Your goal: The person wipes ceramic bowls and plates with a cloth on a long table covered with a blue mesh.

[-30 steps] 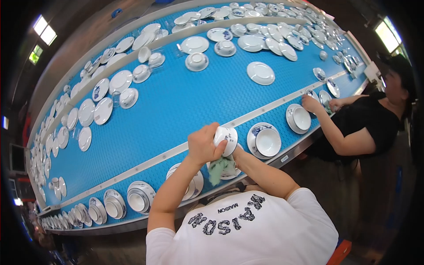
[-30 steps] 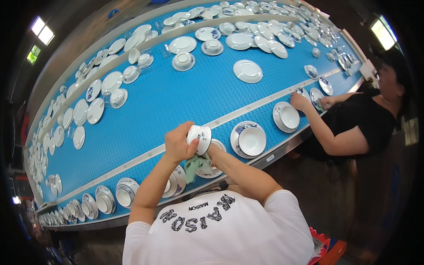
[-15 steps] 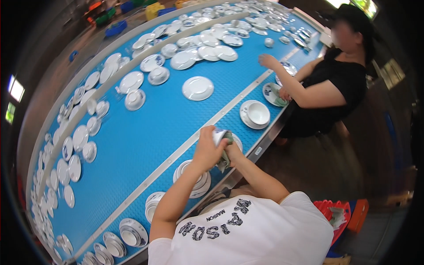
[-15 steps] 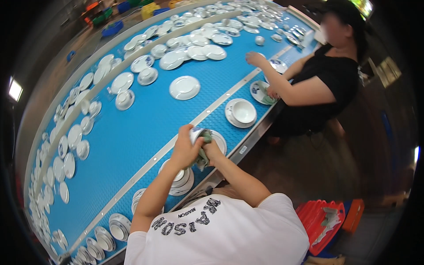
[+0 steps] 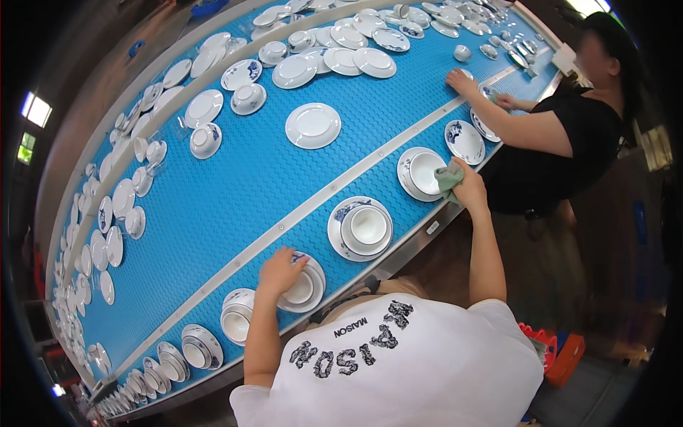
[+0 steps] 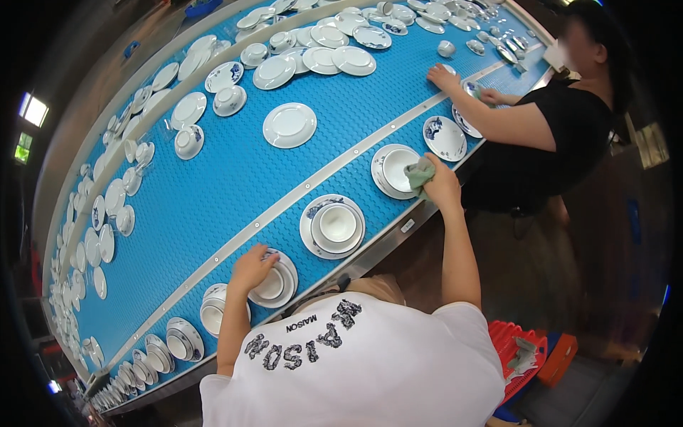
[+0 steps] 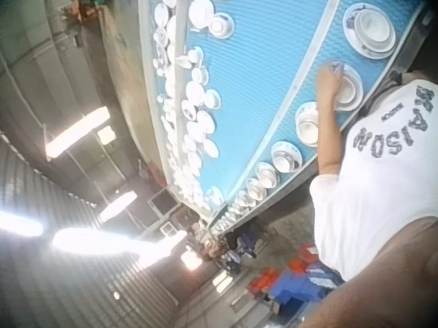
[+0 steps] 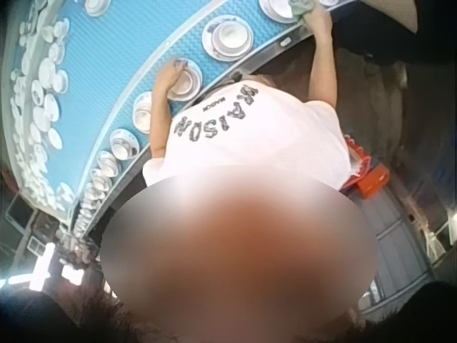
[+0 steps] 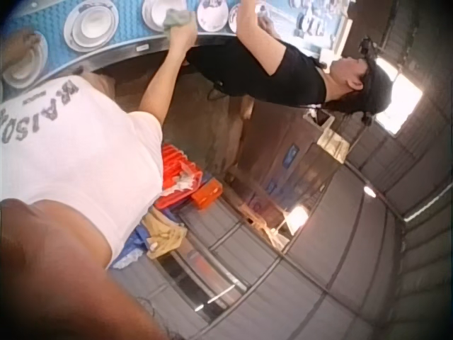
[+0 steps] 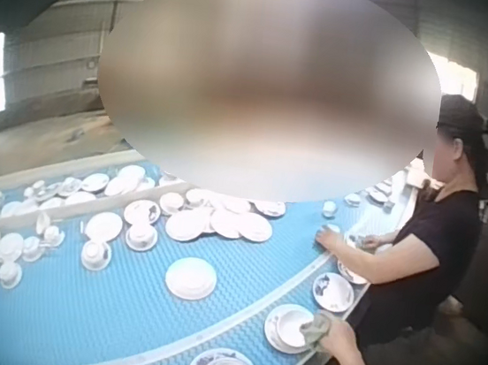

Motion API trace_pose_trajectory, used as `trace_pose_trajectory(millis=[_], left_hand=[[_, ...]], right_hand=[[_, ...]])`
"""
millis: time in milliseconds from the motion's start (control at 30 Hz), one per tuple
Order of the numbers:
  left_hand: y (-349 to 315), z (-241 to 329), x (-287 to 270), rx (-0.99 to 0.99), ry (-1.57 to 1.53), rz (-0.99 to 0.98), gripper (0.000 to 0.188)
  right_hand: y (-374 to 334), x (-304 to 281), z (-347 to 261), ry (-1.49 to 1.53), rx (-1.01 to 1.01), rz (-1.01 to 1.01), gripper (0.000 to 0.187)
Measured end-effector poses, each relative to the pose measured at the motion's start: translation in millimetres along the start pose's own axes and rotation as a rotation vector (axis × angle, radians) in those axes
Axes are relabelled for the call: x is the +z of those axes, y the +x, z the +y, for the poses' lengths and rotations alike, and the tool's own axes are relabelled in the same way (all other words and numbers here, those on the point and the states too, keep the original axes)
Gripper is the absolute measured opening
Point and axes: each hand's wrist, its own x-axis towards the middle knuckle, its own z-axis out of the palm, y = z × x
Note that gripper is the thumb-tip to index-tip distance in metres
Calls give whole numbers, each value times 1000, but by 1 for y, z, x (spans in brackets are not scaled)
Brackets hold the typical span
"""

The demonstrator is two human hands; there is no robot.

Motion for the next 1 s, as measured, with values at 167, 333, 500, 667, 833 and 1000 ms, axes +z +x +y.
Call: trace_pose_trajectory(millis=[167, 333, 500, 667, 833, 1000], left_hand=[[7, 4, 10, -75, -312, 100, 57], [26, 58, 14, 245, -334, 292, 57], [69, 130, 9, 212, -224, 259, 60], [116, 167, 17, 308, -239, 394, 59], [159, 192, 39, 136, 39, 338, 62], [183, 229, 25, -39, -77, 195, 64]], right_hand=[[52, 76, 59, -672, -770, 232, 65], [56, 85, 60, -434, -625, -116, 61], [97, 58, 55, -372, -473, -396, 50], [140, 16, 43, 351, -418, -515, 23], [218, -5, 25, 638, -343, -478, 33], [301, -9, 0, 160, -468, -209, 43]])
